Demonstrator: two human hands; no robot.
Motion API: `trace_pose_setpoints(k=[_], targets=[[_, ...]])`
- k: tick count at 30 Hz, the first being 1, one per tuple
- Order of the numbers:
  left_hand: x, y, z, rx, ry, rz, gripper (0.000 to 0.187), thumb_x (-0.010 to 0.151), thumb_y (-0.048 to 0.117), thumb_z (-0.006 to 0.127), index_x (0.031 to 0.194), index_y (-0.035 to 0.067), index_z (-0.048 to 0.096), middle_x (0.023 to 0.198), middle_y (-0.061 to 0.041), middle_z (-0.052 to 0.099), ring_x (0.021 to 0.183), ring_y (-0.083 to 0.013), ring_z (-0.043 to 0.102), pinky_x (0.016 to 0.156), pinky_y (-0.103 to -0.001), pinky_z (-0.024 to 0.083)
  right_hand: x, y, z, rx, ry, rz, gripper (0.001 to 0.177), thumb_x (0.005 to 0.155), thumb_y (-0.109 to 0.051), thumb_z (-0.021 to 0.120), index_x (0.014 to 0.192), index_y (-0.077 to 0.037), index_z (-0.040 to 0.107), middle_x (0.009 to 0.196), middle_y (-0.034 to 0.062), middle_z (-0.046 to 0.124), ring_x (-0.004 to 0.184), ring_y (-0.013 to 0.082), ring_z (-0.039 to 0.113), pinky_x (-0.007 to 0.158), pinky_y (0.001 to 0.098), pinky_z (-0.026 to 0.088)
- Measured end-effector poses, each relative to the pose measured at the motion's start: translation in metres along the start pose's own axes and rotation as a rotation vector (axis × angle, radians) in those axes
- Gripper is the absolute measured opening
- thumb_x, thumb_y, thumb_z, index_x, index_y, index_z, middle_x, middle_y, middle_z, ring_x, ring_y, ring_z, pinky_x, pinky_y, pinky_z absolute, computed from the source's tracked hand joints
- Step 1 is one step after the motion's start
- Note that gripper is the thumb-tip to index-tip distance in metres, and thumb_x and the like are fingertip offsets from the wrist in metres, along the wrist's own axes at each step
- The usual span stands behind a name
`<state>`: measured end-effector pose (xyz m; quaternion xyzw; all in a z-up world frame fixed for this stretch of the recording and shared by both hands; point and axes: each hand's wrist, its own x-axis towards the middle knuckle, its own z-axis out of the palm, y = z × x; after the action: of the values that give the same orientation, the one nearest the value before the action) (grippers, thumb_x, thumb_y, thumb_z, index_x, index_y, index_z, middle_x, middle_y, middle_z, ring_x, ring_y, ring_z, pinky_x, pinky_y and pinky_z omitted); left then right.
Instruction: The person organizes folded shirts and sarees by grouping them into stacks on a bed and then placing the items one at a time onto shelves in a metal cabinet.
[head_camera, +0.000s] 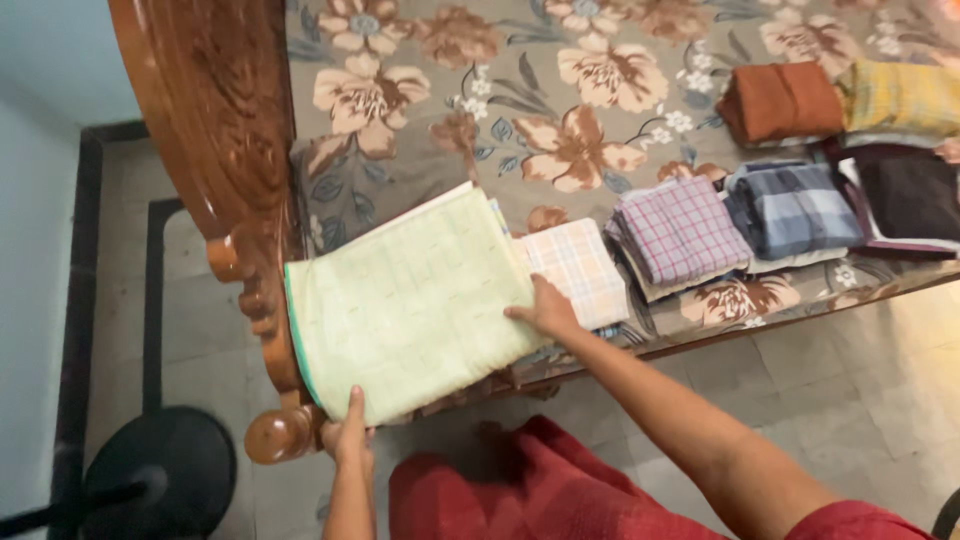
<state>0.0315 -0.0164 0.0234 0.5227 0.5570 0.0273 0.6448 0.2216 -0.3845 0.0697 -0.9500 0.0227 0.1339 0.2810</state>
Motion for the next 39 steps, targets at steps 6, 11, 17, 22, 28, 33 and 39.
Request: trace_pose_setpoints(k=[6,11,17,22,28,33,39], targets=[[-0.032,0.08,0.019,-0.18,-0.11,-0.043,0.033,0.082,0.027,0.082,0.108,0.014,0.066,0.081,-0.003,0.067,0.048,-0.0129,0.053,0.038,-0.026,0.037,0.054,-0.026,-0.033,0.096,-0.28,-0.021,0.065,0.059,-0.039,0.089,0.112,-0.003,0.076,0.092,0.0182,0.078,0.082,0.03,0.076,0.078,0.0414,0.059],[-0.04,0.151,0.024,-0.22,-0.27,-0.088,0.035,0.086,0.028,0.083,0.108,0.007,0.066,0.083,-0.006,0.068,0.048,-0.0129,0.051,0.039,-0.024,0.038,0.053,-0.045,-0.063,0.063,-0.221,-0.09,0.047,0.068,-0.035,0.085,0.106,-0.008,0.079,0.09,0.0178,0.077,0.083,0.0315,0.075,0.078,0.0421,0.056],[-0.021,0.099,0.009,-0.135,-0.325,-0.06,0.052,0.075,0.01,0.082,0.122,-0.005,0.065,0.109,-0.016,0.074,0.085,-0.0276,0.075,0.07,-0.041,0.064,0.0,-0.02,-0.045,-0.046,-0.077,-0.121,0.036,0.08,-0.03,0.078,0.108,-0.008,0.076,0.089,0.0181,0.074,0.084,0.0369,0.071,0.077,0.0474,0.054],[0.001,0.055,-0.001,-0.195,-0.248,-0.066,0.055,0.075,0.004,0.079,0.125,-0.01,0.062,0.114,-0.02,0.073,0.095,-0.0325,0.074,0.08,-0.043,0.061,-0.022,-0.015,-0.042,0.022,0.002,-0.171,0.055,0.079,-0.033,0.081,0.122,-0.003,0.066,0.098,0.022,0.07,0.089,0.0379,0.068,0.079,0.0467,0.053],[-0.008,0.063,0.002,0.22,-0.049,0.178,0.049,0.076,0.018,0.084,0.115,-0.007,0.069,0.11,-0.022,0.074,0.096,-0.0337,0.073,0.084,-0.043,0.056,-0.013,-0.016,-0.042,0.07,-0.04,-0.116,0.063,0.078,-0.032,0.079,0.133,-0.006,0.064,0.114,0.0231,0.066,0.101,0.0377,0.067,0.09,0.045,0.053],[0.001,0.039,-0.002,0.746,0.123,0.547,0.05,0.084,0.033,0.086,0.104,-0.01,0.072,0.105,-0.03,0.072,0.097,-0.0416,0.07,0.087,-0.046,0.054,-0.019,-0.02,-0.023,0.026,0.005,-0.24,0.088,0.072,-0.028,0.088,0.143,0.002,0.046,0.13,0.0284,0.054,0.119,0.0448,0.053,0.102,0.0487,0.044],[-0.004,0.048,-0.008,-0.126,-0.245,-0.06,0.047,0.082,0.011,0.079,0.123,-0.007,0.062,0.115,-0.02,0.072,0.094,-0.0332,0.073,0.076,-0.045,0.06,-0.062,0.003,-0.008,0.229,0.275,-0.277,0.092,0.078,-0.029,0.088,0.147,0.007,0.039,0.141,0.0289,0.05,0.128,0.0429,0.051,0.106,0.0495,0.043]])
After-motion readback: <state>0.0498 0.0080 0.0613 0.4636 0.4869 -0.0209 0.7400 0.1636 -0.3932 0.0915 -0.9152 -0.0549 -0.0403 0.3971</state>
